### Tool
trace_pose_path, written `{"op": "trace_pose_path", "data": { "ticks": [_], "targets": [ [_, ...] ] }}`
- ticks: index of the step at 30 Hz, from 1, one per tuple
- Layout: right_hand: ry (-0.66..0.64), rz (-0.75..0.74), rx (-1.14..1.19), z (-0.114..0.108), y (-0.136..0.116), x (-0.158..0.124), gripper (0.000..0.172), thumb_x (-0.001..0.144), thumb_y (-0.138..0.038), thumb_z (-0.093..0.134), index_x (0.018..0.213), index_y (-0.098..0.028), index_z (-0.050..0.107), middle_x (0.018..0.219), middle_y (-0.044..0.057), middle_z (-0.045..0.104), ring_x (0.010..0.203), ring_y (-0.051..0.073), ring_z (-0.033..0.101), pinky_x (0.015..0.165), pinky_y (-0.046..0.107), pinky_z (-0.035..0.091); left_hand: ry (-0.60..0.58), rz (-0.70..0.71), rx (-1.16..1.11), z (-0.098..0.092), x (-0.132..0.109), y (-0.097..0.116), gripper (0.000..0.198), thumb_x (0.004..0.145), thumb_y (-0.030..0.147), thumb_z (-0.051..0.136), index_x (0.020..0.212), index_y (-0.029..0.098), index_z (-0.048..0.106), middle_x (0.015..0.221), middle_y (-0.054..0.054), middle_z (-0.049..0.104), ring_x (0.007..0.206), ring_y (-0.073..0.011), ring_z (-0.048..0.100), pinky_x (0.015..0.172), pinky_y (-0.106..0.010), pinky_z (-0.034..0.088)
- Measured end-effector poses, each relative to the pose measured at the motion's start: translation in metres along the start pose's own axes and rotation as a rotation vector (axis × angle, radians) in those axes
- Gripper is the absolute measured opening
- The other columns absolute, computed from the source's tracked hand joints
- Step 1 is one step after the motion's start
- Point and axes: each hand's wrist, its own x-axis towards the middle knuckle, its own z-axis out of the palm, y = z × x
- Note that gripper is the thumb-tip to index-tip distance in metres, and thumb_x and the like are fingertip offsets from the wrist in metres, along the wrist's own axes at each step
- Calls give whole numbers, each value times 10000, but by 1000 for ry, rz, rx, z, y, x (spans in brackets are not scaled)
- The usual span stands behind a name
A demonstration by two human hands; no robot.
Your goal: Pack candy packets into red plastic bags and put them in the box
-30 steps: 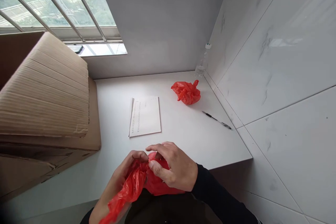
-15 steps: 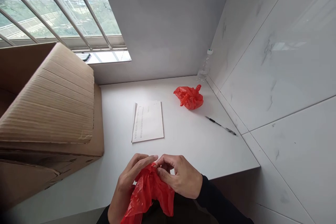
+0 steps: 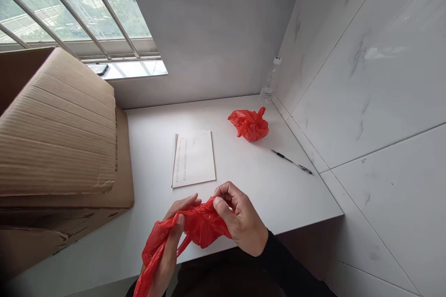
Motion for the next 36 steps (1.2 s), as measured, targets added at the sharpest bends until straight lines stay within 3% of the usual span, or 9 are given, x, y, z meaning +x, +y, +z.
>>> {"op": "trace_pose_path", "data": {
  "ticks": [5,10,15,19,25,28,31,36],
  "targets": [
    [6,-54,38,5,-9,2,249,1034,-469,489,966,-233,526,956,4,576,807,135,536,753,302,462,103,-137,-60,3,0,6,342,997,509,500,1221,371,718,1277,-29,711,1227,-241,642,953,-307,568],
    [115,-161,-180,1,-20,4,221,1050,-458,455,994,-256,527,819,-32,514,776,138,502,770,298,440,184,-93,-49,-10,2,2,387,986,521,517,1291,345,677,1328,-47,702,1275,-263,626,1081,-384,511],
    [-57,-96,-413,7,-21,18,322,1035,-456,479,1293,-284,564,1041,24,579,948,172,544,909,353,451,164,-160,-242,-25,4,-6,458,929,570,586,1246,265,713,1244,-110,736,1190,-316,673,1011,-442,568],
    [-138,-100,-460,23,-21,27,197,958,-414,622,1025,-242,690,1021,31,589,917,172,559,873,349,471,185,-146,-249,-32,4,-1,444,909,583,608,1181,258,737,1193,-107,744,1156,-299,683,977,-392,583],
    [-64,-230,-397,45,-30,14,88,986,-313,571,953,-233,583,975,4,614,908,154,542,863,319,445,201,-9,-176,-42,2,3,294,958,503,571,1028,304,776,1378,-38,639,1350,-297,532,1008,-374,555],
    [-43,-208,-397,46,-28,4,146,1013,-363,529,958,-231,560,860,-21,574,778,132,499,744,292,421,279,-50,-72,-48,0,-5,345,951,543,561,1125,322,761,1405,-24,635,1353,-295,536,1126,-424,459],
    [-8,-140,-489,37,-19,-1,239,1031,-424,480,945,-222,576,747,-44,502,648,116,409,629,288,345,357,-100,19,-61,-2,-24,398,945,577,552,1175,312,737,1362,-35,667,1343,-300,544,1142,-445,429],
    [21,33,-543,17,-3,-5,361,1016,-533,467,901,-222,607,640,-66,366,588,122,298,574,297,265,428,-122,75,-80,-5,-55,319,951,559,565,1006,288,725,1281,-20,700,1293,-264,573,1147,-434,370]
  ]
}}
